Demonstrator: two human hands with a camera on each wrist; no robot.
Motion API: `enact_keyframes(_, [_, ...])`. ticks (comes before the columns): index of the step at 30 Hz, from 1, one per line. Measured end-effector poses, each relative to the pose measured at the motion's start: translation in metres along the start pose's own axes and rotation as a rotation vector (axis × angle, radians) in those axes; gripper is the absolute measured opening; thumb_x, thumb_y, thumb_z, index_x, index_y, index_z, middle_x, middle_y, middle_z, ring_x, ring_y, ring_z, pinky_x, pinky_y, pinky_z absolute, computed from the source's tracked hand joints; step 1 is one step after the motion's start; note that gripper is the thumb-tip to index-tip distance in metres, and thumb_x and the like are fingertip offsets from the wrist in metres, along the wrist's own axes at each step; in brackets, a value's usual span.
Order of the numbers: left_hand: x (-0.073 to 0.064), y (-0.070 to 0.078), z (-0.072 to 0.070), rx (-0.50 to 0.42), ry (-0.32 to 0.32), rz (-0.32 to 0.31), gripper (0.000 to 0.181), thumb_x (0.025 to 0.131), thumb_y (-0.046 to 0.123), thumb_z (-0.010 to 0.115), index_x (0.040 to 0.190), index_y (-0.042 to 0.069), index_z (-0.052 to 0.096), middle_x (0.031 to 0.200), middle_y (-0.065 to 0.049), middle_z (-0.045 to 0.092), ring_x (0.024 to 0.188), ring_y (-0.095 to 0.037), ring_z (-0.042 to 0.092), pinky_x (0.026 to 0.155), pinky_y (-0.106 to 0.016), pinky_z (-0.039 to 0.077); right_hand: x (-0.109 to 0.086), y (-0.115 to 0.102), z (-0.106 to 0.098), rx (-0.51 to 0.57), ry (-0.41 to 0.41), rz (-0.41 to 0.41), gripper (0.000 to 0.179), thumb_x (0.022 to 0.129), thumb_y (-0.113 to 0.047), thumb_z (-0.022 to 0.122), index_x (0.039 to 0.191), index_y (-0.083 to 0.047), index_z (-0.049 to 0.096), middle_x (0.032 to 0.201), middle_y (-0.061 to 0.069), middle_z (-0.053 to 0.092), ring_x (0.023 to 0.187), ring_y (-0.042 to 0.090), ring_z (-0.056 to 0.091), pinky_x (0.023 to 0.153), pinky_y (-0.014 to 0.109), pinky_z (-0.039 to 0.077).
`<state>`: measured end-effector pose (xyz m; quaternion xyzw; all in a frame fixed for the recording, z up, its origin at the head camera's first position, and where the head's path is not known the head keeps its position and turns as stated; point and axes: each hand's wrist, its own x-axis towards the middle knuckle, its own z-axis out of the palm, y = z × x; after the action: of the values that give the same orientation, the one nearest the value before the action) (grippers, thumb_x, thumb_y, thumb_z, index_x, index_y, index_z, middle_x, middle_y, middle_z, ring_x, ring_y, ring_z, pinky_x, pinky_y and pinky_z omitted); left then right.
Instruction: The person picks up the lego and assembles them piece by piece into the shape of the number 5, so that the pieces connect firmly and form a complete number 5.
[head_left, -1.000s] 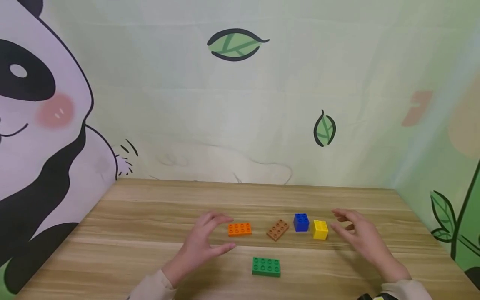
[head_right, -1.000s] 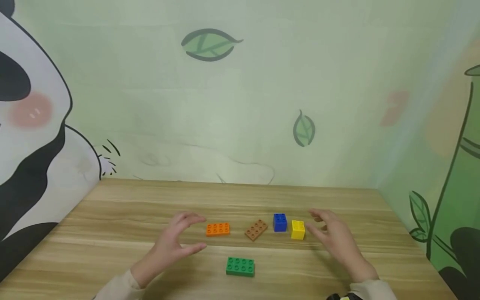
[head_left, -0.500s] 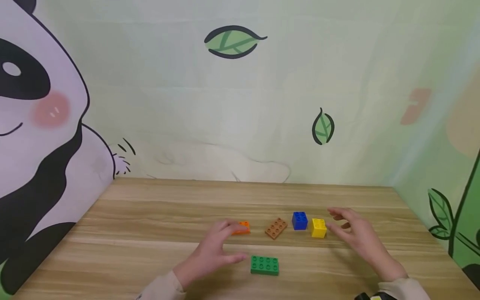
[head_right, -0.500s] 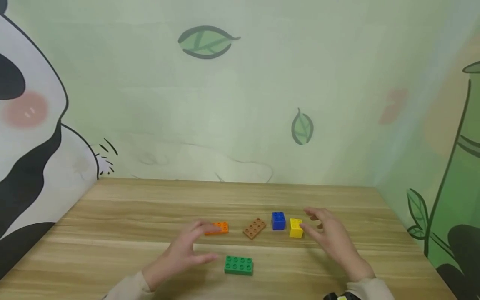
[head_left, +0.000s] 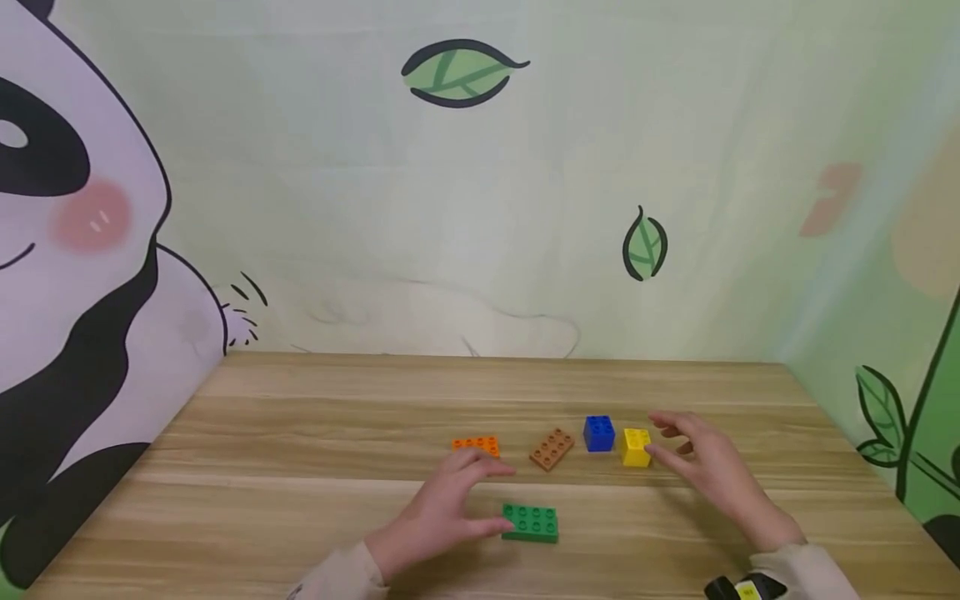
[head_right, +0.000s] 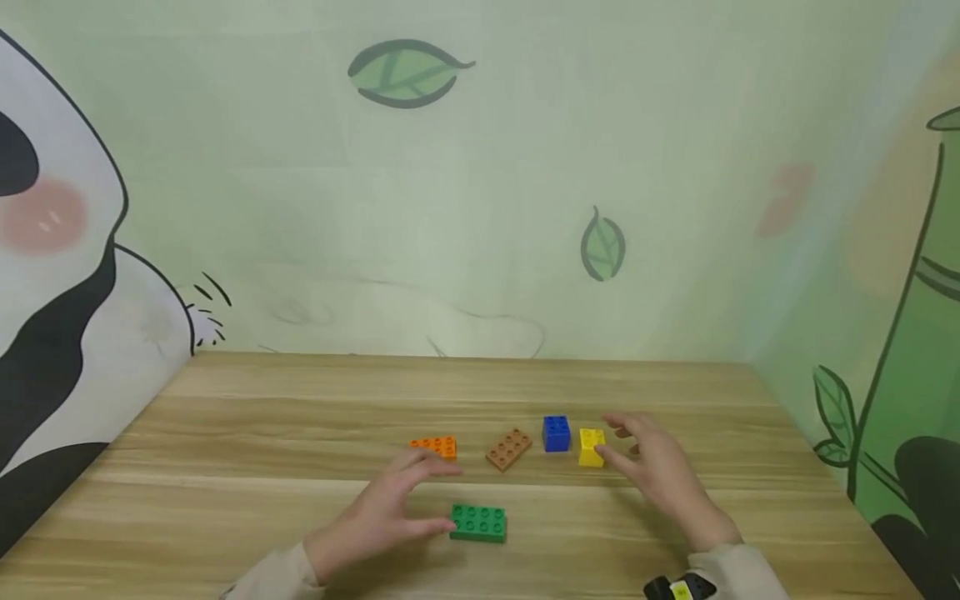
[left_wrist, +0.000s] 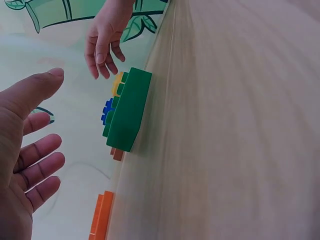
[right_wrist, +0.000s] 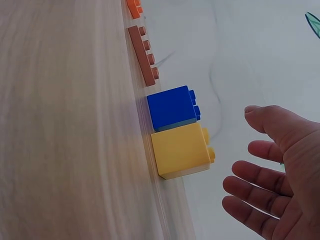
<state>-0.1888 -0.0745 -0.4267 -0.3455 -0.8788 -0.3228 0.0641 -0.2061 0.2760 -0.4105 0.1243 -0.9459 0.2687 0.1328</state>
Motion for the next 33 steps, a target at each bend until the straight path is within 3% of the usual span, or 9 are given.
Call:
enact_keyframes(10, [0.002,-0.003,0.009,-0.087,-0.104,-0.073,0.057,0.075,0.040,0.078,0.125,0.019,0.060,0.122,0.005,0.060,0.106,-0.012,0.055,0.093,-0.033,0.049,0.002,0.007,0.004,0.008,0.008,-0.028,0.044,0.087,-0.020,0.071,0.122,0.002,0.059,0.117,0.021,0.064,0.099,0.031,0.062,0.074,0.035,0.056])
enact_keyframes(15, [0.000,-0.005,0.016,-0.081,-0.134,-0.111,0.053,0.075,0.039,0.079,0.122,0.022,0.061,0.121,0.006,0.060,0.107,-0.013,0.056,0.095,-0.038,0.048,0.002,0.010,0.007,0.008,0.012,-0.032,0.043,0.086,-0.019,0.072,0.121,0.002,0.060,0.116,0.021,0.064,0.098,0.029,0.062,0.073,0.034,0.055])
enact_keyframes(21, [-0.002,-0.008,0.021,-0.086,-0.149,-0.121,0.049,0.076,0.038,0.078,0.120,0.022,0.061,0.121,0.006,0.059,0.111,-0.015,0.054,0.098,-0.041,0.046,0.001,0.010,0.010,0.008,-0.013,0.002,0.045,0.086,-0.021,0.072,0.122,0.003,0.059,0.117,0.022,0.063,0.099,0.032,0.062,0.075,0.040,0.056])
enact_keyframes(33, [-0.003,-0.014,0.027,-0.059,-0.112,-0.084,0.042,0.077,0.037,0.079,0.112,0.018,0.066,0.108,0.009,0.061,0.099,-0.005,0.054,0.090,-0.027,0.047,0.001,0.012,0.017,0.027,-0.056,0.044,0.044,0.087,-0.019,0.071,0.122,0.003,0.058,0.116,0.022,0.062,0.100,0.034,0.062,0.079,0.045,0.056])
